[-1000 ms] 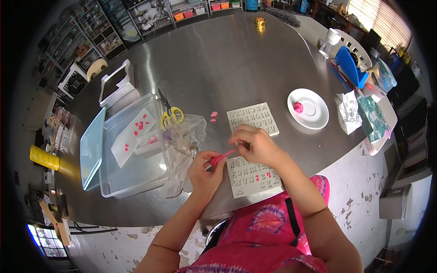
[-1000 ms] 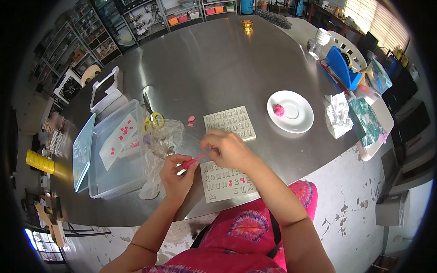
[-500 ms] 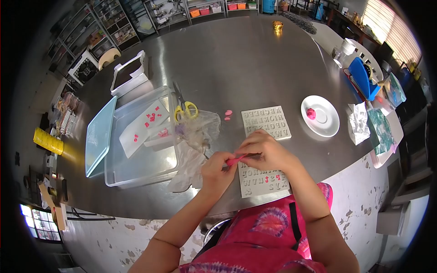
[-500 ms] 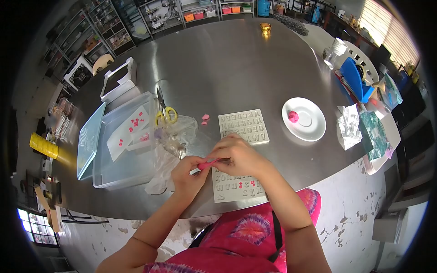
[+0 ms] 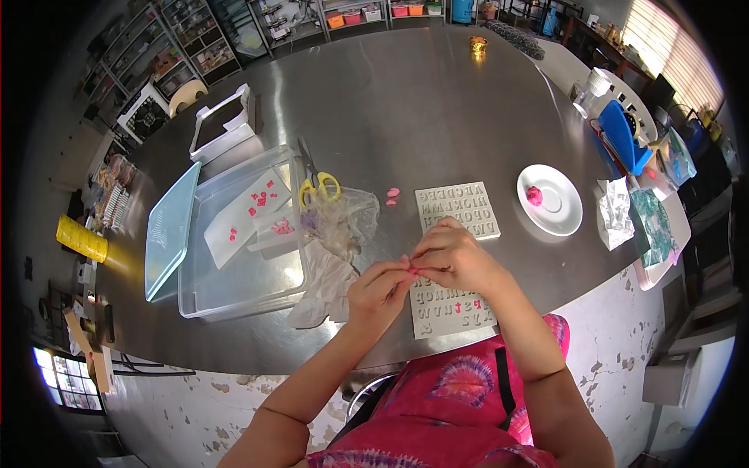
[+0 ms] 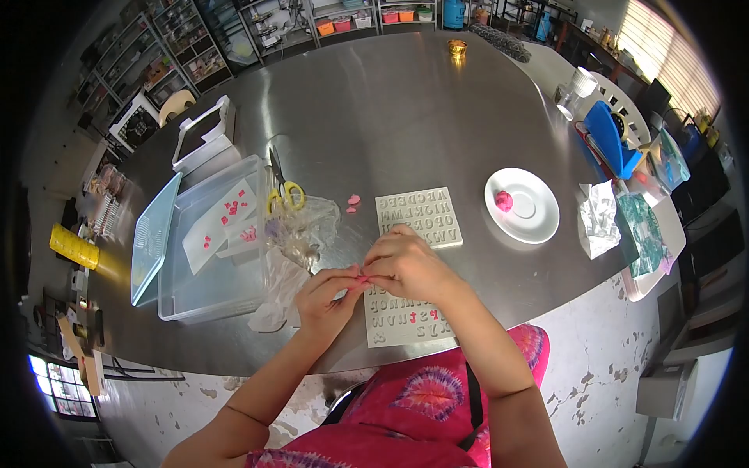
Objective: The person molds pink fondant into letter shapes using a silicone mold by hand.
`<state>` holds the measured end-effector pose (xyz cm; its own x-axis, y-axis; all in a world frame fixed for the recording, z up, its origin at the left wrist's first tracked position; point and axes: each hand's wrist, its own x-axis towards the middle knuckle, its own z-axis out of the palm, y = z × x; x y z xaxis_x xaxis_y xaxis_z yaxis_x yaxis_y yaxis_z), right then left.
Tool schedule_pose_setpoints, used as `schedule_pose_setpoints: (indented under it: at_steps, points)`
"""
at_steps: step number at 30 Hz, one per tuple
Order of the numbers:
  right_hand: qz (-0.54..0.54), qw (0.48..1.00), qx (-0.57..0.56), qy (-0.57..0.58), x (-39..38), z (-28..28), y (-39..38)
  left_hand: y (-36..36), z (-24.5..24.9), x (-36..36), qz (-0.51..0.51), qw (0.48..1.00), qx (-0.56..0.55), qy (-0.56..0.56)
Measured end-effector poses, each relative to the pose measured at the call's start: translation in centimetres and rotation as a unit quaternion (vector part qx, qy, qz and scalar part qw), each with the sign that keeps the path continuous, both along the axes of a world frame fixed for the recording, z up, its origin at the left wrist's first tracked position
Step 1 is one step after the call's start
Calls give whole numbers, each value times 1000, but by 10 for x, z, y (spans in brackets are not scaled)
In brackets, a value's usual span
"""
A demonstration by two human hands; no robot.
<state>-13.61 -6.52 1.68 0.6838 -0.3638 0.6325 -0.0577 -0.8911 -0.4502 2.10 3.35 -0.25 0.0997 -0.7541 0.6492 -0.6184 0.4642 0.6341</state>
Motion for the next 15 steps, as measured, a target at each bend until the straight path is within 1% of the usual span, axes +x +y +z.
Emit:
schedule_pose_setpoints:
  at_steps: [2,7,9,15]
  points:
    - [-3,1000,0,2,0,0,1,0,0,-1,-6,1000,9,6]
    - [-13,1000,6,10,0,4,3,-3,-4,-2,-41,999,-34,-8]
    - [-3,1000,-6,-15,2,3,3,-3,-2,-2,-42,998,-37,-4]
    - [-10,1000,-13,-5,3,5,6,-1,2,-2,-20,999,-34,5]
